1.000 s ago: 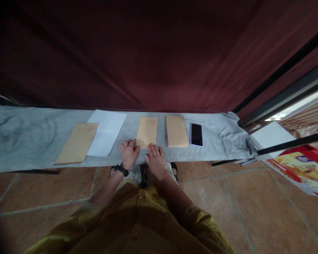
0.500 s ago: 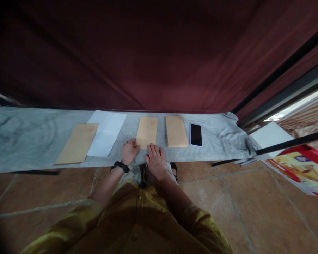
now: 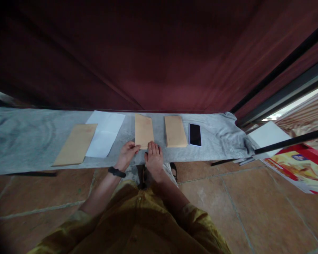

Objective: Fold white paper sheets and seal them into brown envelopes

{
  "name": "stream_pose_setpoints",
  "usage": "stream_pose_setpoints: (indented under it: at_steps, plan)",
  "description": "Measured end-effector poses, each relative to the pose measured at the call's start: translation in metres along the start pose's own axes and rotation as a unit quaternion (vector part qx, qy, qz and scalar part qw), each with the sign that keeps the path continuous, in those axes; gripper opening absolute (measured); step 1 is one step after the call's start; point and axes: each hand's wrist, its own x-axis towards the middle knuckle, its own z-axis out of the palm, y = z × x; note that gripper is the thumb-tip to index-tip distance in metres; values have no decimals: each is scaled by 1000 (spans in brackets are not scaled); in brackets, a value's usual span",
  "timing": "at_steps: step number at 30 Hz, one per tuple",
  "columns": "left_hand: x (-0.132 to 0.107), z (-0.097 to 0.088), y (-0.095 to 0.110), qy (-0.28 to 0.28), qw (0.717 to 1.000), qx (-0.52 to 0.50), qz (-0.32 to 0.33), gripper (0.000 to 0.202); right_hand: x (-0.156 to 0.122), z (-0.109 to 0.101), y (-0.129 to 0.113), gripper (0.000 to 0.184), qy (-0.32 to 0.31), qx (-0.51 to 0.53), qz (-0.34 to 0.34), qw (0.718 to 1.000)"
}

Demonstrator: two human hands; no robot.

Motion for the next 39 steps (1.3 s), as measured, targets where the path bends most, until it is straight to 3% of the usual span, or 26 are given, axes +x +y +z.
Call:
stream_pose_setpoints:
  at_steps: [6, 10, 12, 15, 17, 19, 22, 29, 34, 37, 39]
  plan:
    - [-20, 5, 33, -8, 996, 1, 88, 21, 16, -19, -8, 50, -9, 24, 54, 998]
    - [-29, 5, 43, -35, 989, 6, 145, 21, 24, -26, -3, 42, 27, 200, 121, 972]
    - [-31, 5, 39, -14, 991, 5, 132, 27, 28, -25, -1, 43, 52, 348, 183, 918]
    - [-31, 4, 25, 29, 998, -26, 42, 34, 31, -20, -1, 46, 60, 562, 234, 791]
    - [-32, 3, 18, 0, 996, -81, -33, 39, 28, -17, -5, 49, 45, 658, 237, 714]
    - [-34, 3, 14, -41, 987, -135, -80, 42, 24, -13, -11, 50, 25, 708, 233, 666]
    - [-36, 4, 13, -60, 978, -175, -99, 41, 16, -5, -20, 49, 9, 737, 230, 635]
    - [-31, -1, 8, -96, 959, -231, -134, 36, 10, 6, -17, 43, -59, 736, 252, 625]
    - [-18, -10, 2, -64, 977, -158, -128, 24, -2, 1, 3, 37, -118, 718, 232, 646]
    - [-9, -14, -4, -43, 984, -112, -135, 21, -10, 1, 13, 35, -141, 674, 235, 686]
    - [-5, -15, -8, -38, 985, -100, -137, 21, -13, 1, 16, 33, -124, 610, 225, 749]
